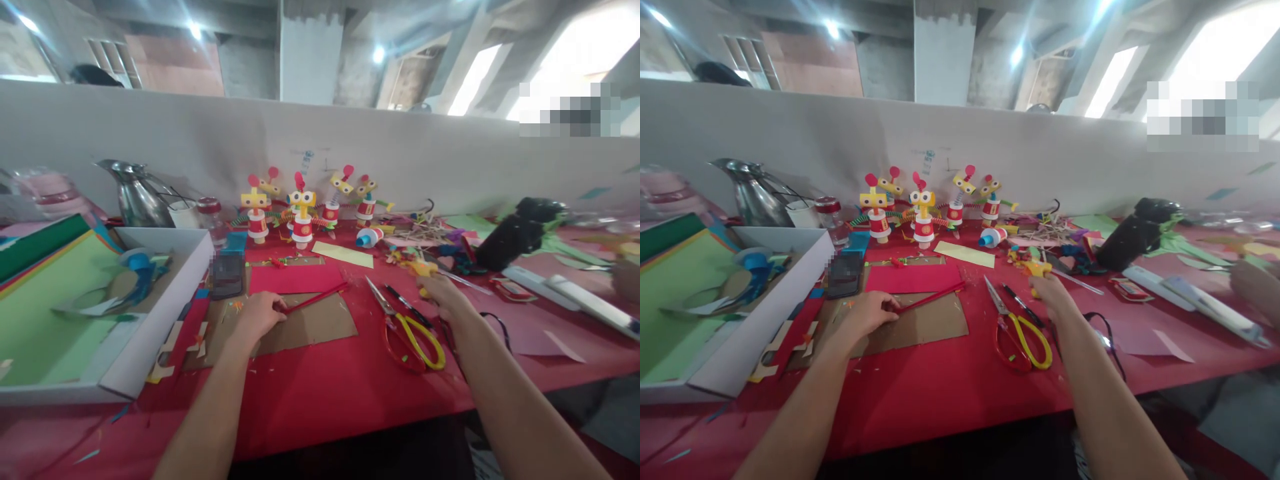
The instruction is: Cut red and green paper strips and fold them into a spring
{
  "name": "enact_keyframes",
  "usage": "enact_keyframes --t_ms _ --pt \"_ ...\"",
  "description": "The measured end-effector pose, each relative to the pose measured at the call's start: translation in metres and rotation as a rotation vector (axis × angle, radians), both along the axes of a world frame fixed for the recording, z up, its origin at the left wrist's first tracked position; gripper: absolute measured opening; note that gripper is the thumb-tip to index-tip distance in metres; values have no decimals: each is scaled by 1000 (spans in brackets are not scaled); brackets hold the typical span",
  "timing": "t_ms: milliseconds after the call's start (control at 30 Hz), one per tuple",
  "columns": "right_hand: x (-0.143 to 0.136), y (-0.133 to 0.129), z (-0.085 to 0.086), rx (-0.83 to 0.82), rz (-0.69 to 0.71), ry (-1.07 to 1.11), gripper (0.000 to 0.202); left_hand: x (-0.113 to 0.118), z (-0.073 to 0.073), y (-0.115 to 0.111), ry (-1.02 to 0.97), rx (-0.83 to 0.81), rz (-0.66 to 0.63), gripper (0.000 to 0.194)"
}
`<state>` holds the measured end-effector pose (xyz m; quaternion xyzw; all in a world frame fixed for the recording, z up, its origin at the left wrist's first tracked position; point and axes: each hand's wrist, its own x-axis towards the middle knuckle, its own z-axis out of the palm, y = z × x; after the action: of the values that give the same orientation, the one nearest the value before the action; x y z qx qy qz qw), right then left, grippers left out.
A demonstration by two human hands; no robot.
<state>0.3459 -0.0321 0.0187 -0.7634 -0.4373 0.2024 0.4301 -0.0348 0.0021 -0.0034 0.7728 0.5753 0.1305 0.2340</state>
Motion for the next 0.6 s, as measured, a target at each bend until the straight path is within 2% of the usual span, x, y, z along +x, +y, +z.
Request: enact_keyframes --t_ms 100,167,233,300,400,500,600 --pt "-26 -21 10 69 54 177 17 1 2 -2 1 -7 -4 21" --pt "-54 -36 14 134 175 489 28 2 3 -3 1 -7 -14 19" --pt "-85 -50 13 116 262 611 27 3 4 -4 10 1 -20 17" --pt "-116 -59 6 108 354 571 24 4 5 -5 26 12 -23 16" --pt "-150 -67 -12 64 441 369 21 4 5 -5 37 19 -23 15" --pt "-168 -71 -26 41 478 237 22 3 5 -4 35 4 -21 15" --pt "-174 -74 -31 -7 476 117 26 3 7 -4 51 -1 -15 15"
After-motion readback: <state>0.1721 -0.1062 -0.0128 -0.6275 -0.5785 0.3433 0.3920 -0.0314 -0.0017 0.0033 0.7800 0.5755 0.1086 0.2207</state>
